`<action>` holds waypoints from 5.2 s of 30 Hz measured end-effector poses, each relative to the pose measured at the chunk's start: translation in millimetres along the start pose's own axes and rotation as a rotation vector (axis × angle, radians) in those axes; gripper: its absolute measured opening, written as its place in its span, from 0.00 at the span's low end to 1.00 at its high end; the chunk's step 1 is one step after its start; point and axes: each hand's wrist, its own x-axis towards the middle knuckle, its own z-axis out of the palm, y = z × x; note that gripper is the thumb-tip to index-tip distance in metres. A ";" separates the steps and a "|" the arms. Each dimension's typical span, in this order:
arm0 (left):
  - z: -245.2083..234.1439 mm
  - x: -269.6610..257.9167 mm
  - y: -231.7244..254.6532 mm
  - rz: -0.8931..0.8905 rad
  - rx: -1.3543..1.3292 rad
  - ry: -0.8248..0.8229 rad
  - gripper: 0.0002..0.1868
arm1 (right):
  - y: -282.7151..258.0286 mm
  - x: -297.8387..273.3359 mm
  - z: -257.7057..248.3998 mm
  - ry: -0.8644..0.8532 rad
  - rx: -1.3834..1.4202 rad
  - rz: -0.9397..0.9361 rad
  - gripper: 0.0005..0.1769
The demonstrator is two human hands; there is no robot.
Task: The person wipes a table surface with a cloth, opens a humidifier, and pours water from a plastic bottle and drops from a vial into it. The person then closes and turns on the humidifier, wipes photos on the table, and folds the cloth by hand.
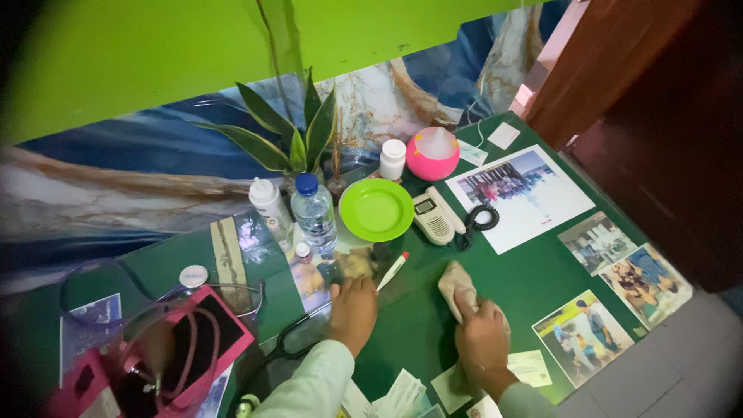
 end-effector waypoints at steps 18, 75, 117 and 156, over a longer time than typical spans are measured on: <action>-38.4 -41.9 -47.3 -0.158 0.089 0.012 0.14 | -76.1 32.5 -18.3 -0.469 -0.065 -0.456 0.45; -28.5 -18.5 -78.0 -0.214 -0.163 -0.151 0.12 | 34.7 -29.7 24.1 -0.342 -0.113 -0.239 0.43; -50.9 -102.4 89.1 0.146 -0.180 -0.309 0.11 | 23.9 -180.7 64.7 0.018 0.159 -0.457 0.28; 37.2 55.0 198.8 0.072 -0.216 -0.203 0.10 | 196.2 119.1 -52.7 -0.304 0.009 0.067 0.40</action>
